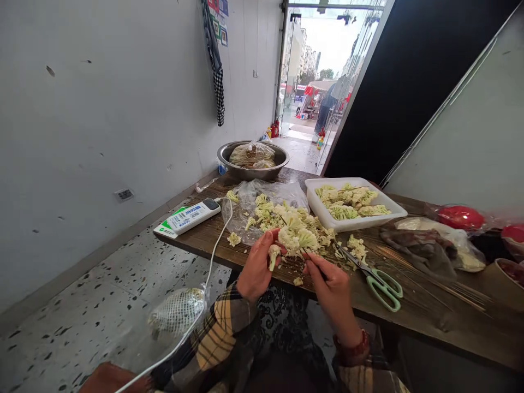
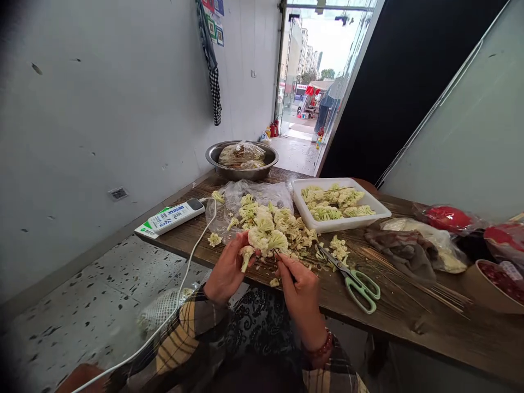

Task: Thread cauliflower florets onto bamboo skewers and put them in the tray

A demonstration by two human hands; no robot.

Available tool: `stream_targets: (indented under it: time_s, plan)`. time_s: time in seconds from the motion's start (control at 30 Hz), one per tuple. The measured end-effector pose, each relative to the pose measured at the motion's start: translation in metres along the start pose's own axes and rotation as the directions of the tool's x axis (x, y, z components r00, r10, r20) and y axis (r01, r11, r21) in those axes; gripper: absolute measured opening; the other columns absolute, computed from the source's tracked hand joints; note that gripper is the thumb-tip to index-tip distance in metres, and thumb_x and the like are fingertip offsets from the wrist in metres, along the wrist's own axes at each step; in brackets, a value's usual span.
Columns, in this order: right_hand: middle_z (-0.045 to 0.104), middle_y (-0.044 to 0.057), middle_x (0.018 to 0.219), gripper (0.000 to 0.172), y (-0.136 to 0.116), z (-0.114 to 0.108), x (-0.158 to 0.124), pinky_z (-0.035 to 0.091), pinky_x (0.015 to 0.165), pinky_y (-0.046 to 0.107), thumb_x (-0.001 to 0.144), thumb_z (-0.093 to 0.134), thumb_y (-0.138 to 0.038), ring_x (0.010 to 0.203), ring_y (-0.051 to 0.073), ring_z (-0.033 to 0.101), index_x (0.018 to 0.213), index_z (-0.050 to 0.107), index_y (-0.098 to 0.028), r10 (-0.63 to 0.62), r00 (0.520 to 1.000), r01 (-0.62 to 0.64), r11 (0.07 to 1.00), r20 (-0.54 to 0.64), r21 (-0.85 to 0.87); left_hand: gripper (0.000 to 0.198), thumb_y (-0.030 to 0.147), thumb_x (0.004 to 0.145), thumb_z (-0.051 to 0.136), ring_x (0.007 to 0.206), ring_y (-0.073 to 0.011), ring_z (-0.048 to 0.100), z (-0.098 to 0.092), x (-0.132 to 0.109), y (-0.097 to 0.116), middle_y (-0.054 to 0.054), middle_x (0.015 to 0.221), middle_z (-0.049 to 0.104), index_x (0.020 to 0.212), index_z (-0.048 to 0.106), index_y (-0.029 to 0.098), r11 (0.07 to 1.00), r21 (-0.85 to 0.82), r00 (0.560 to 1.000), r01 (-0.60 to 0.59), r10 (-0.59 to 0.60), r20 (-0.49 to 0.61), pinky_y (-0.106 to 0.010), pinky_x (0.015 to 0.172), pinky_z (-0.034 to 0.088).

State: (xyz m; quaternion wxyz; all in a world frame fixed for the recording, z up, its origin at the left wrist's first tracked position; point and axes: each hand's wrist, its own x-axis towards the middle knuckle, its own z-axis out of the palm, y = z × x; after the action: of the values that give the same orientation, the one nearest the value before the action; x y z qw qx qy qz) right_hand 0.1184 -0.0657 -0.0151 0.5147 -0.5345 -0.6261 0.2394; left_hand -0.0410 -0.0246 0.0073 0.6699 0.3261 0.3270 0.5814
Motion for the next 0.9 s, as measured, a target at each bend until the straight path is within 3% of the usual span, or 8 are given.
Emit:
stream_targets:
  time_s: [0.13, 0.2, 0.37, 0.5, 0.6, 0.77, 0.9]
  plan:
    - [0.073, 0.007, 0.1, 0.027, 0.008, -0.004, -0.016, 0.053, 0.081, 0.036, 0.088, 0.054, -0.028, 0.088, 0.023, 0.068, 0.109, 0.071, -0.024, -0.133, 0.991, 0.132, 0.989, -0.007, -0.07, 0.044, 0.052, 0.071, 0.068, 0.07, -0.0099, 0.055, 0.007, -0.005, -0.001, -0.003, 0.091, 0.064, 0.101, 0.065, 0.02, 0.999, 0.048, 1.0, -0.015, 0.015, -0.002, -0.018, 0.053, 0.039]
    - [0.073, 0.007, 0.102, 0.026, 0.009, -0.008, -0.022, 0.052, 0.083, 0.036, 0.088, 0.054, -0.028, 0.092, 0.023, 0.068, 0.107, 0.071, -0.024, -0.135, 0.991, 0.134, 0.989, -0.01, -0.069, 0.042, 0.045, 0.067, 0.074, 0.068, -0.0101, 0.055, 0.011, -0.006, -0.002, -0.002, 0.086, 0.065, 0.098, 0.065, 0.018, 0.996, 0.089, 0.999, -0.025, 0.022, 0.031, -0.018, 0.053, 0.038]
    - [0.066, 0.001, 0.062, 0.025, 0.004, -0.02, -0.033, 0.048, 0.057, 0.027, 0.087, 0.054, -0.037, 0.058, 0.016, 0.062, 0.091, 0.072, -0.02, 0.098, 0.993, -0.102, 0.994, 0.066, 0.047, 0.034, 0.036, 0.066, 0.077, 0.068, -0.0113, 0.054, 0.021, -0.009, 0.0, -0.003, 0.081, 0.064, 0.091, 0.067, 0.015, 0.987, 0.161, 0.996, 0.012, -0.026, 0.088, -0.019, 0.058, 0.039]
    - [0.056, -0.003, 0.057, 0.03, 0.002, -0.025, -0.037, 0.039, 0.046, 0.024, 0.088, 0.051, -0.042, 0.043, 0.011, 0.048, 0.096, 0.067, -0.018, 0.214, 0.961, -0.247, 0.949, 0.174, 0.195, 0.026, 0.036, 0.066, 0.077, 0.06, -0.0094, 0.049, 0.024, -0.011, -0.002, 0.001, 0.067, 0.057, 0.076, 0.064, 0.015, 0.977, 0.214, 0.998, 0.001, -0.015, 0.06, -0.019, 0.056, 0.039]
    - [0.057, -0.002, 0.062, 0.027, 0.002, -0.028, -0.039, 0.039, 0.049, 0.024, 0.089, 0.048, -0.04, 0.046, 0.011, 0.049, 0.085, 0.064, -0.019, 0.183, 0.965, -0.22, 0.955, 0.188, 0.2, 0.025, 0.036, 0.066, 0.076, 0.063, -0.0101, 0.048, 0.027, -0.013, -0.004, 0.001, 0.067, 0.056, 0.07, 0.063, 0.015, 0.961, 0.273, 0.997, -0.034, 0.016, 0.07, -0.02, 0.059, 0.039]
    - [0.046, -0.004, 0.053, 0.033, 0.002, -0.031, -0.041, 0.032, 0.052, 0.024, 0.089, 0.048, -0.036, 0.05, 0.011, 0.043, 0.06, 0.05, -0.02, 0.053, 0.996, -0.057, 0.997, 0.078, 0.057, 0.024, 0.036, 0.066, 0.076, 0.068, -0.0111, 0.047, 0.032, -0.014, -0.004, -0.001, 0.072, 0.058, 0.073, 0.068, 0.015, 0.926, 0.372, 0.994, -0.07, 0.035, 0.102, -0.02, 0.062, 0.039]
    - [0.042, -0.004, 0.052, 0.036, 0.002, -0.033, -0.043, 0.032, 0.051, 0.024, 0.091, 0.046, -0.039, 0.05, 0.011, 0.04, 0.061, 0.051, -0.02, 0.117, 0.988, -0.13, 0.983, 0.103, 0.131, 0.023, 0.037, 0.067, 0.076, 0.069, -0.0118, 0.048, 0.035, -0.013, -0.007, -0.001, 0.071, 0.059, 0.073, 0.069, 0.016, 0.922, 0.384, 0.991, -0.046, -0.006, 0.132, -0.021, 0.064, 0.039]
